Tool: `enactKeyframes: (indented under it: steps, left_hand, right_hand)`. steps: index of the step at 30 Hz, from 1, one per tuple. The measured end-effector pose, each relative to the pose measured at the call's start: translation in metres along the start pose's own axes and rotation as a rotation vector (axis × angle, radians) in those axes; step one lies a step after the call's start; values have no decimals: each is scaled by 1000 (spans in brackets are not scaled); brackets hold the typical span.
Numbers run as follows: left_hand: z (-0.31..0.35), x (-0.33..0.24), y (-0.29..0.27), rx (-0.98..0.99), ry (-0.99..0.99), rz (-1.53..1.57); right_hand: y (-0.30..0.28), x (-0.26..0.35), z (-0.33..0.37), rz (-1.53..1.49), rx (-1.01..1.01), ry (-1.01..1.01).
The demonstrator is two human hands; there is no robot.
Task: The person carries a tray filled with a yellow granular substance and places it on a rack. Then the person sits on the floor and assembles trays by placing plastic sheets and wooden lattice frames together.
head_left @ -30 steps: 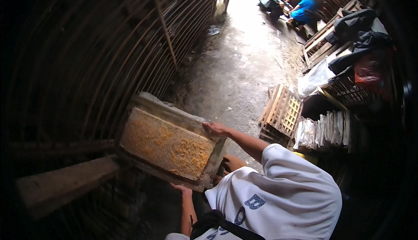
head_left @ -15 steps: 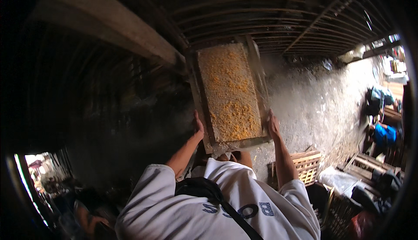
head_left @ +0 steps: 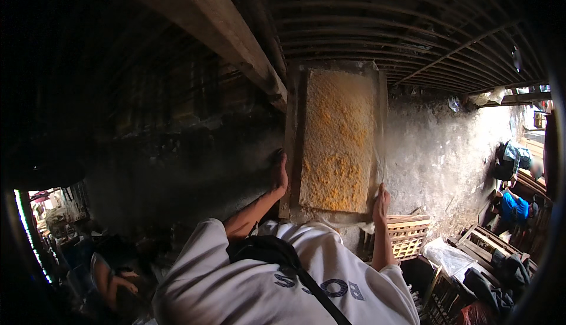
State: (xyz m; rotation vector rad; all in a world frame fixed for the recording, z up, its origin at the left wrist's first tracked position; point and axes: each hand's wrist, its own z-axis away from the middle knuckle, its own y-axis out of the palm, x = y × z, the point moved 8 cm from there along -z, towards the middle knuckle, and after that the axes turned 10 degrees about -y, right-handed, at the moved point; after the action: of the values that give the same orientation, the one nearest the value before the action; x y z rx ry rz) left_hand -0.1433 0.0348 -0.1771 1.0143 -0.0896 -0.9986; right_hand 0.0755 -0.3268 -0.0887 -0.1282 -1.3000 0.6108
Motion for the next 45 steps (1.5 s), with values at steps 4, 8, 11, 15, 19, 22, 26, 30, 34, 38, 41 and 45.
enactKeyframes:
  steps: [4,8,11,15,19,22,26,30,34,38,41,45]
  left_hand:
    - [-4,4,-8,-38,-246,-683]
    - [39,-18,102,56,-175,-1149]
    - [54,4,135,106,-175,-1169]
    - [84,69,167,189,-231,-1281]
    - [129,171,183,255,-403,-1444]
    - [189,255,207,323,-377,-1499]
    - [270,392,229,374,-330,-1445]
    - [324,523,233,500,-455,-1464]
    - [368,647,250,621,-545,-1424]
    - [433,761,297,707,-788,-1430]
    - [451,856,324,782,-886,-1455]
    - [488,972,386,878,-990,-1479]
  right_hand:
    - [2,4,31,70,-71,-3]
    - [-25,-11,81,56,-243,83]
    - [-53,22,116,34,-398,138]
    - [-117,-18,149,-163,-514,159]
    - [-205,-23,170,-246,-643,140]
    - [-292,-96,172,-253,-694,137]
    - [-421,-148,193,-276,-716,173]
    - [-541,-216,215,-200,-739,197]
    - [-636,-256,225,-311,-858,170]
    - [-718,-314,233,-377,-940,204]
    - [-782,-354,232,-410,-950,292]
    - [-869,-358,194,-411,-1085,248]
